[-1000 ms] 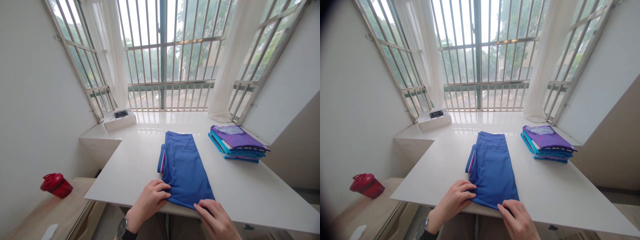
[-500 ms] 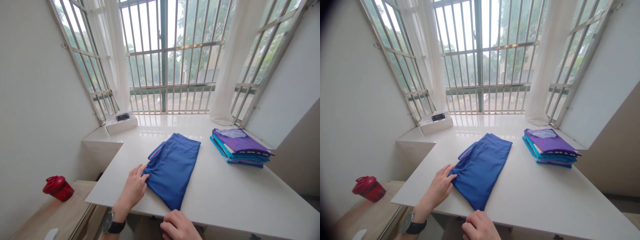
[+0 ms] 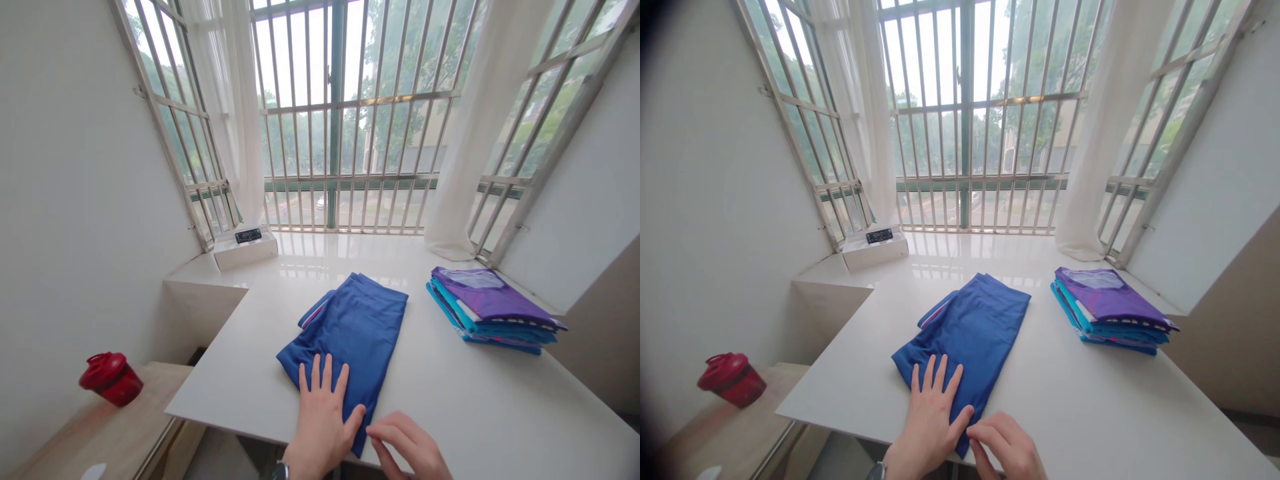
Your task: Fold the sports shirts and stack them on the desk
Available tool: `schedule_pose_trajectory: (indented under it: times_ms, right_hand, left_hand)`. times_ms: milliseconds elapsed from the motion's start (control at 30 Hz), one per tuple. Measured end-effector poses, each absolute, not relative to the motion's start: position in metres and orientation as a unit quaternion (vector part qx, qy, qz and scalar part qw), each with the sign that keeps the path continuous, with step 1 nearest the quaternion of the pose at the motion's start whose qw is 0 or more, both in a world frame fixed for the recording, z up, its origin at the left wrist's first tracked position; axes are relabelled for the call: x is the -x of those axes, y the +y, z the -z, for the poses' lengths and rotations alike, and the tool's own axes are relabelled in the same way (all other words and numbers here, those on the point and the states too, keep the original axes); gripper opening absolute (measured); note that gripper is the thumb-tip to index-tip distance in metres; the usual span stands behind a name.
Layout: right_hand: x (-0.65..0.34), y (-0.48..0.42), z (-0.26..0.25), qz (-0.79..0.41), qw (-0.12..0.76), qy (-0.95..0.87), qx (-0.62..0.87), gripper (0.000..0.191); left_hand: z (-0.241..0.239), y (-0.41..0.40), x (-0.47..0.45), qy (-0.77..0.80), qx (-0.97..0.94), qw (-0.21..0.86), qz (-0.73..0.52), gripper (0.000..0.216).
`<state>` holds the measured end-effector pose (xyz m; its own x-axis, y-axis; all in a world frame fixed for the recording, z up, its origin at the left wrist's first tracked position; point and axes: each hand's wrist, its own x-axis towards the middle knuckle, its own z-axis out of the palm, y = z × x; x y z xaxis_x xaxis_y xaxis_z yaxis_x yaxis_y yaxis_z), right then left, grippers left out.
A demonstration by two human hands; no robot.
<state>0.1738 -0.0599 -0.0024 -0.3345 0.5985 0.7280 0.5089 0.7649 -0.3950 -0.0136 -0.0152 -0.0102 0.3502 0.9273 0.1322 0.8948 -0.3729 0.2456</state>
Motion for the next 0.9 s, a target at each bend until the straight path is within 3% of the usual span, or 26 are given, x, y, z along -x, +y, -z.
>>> schedule_pose_trajectory:
  times_ms: [267,400,533,667,900]
  right_hand:
    - [-0.219,-0.014,-0.032,0.006,0.406,-0.791,0.458,0.017]
    - [-0.257,0.02,-0.005,0.043,0.328,-0.764,0.553,0.031]
    - [-0.283,0.036,0.044,0.038,0.222,-0.726,0.649,0.05]
    - [-0.288,0.027,0.073,0.024,0.168,-0.705,0.688,0.059]
    - [-0.278,-0.025,0.068,0.061,0.167,-0.686,0.706,0.066]
  left_hand:
    - [-0.023,0.004,0.1,0.365,-0.913,0.168,-0.071,0.064]
    - [-0.036,0.037,0.147,0.379,-0.898,0.208,-0.078,0.03]
    - [-0.028,0.045,0.144,0.523,-0.835,0.105,-0.134,0.041]
    - [0.003,0.032,0.113,0.637,-0.76,0.029,-0.125,0.071]
    - [0.014,0.057,0.125,0.547,-0.833,0.036,-0.073,0.071]
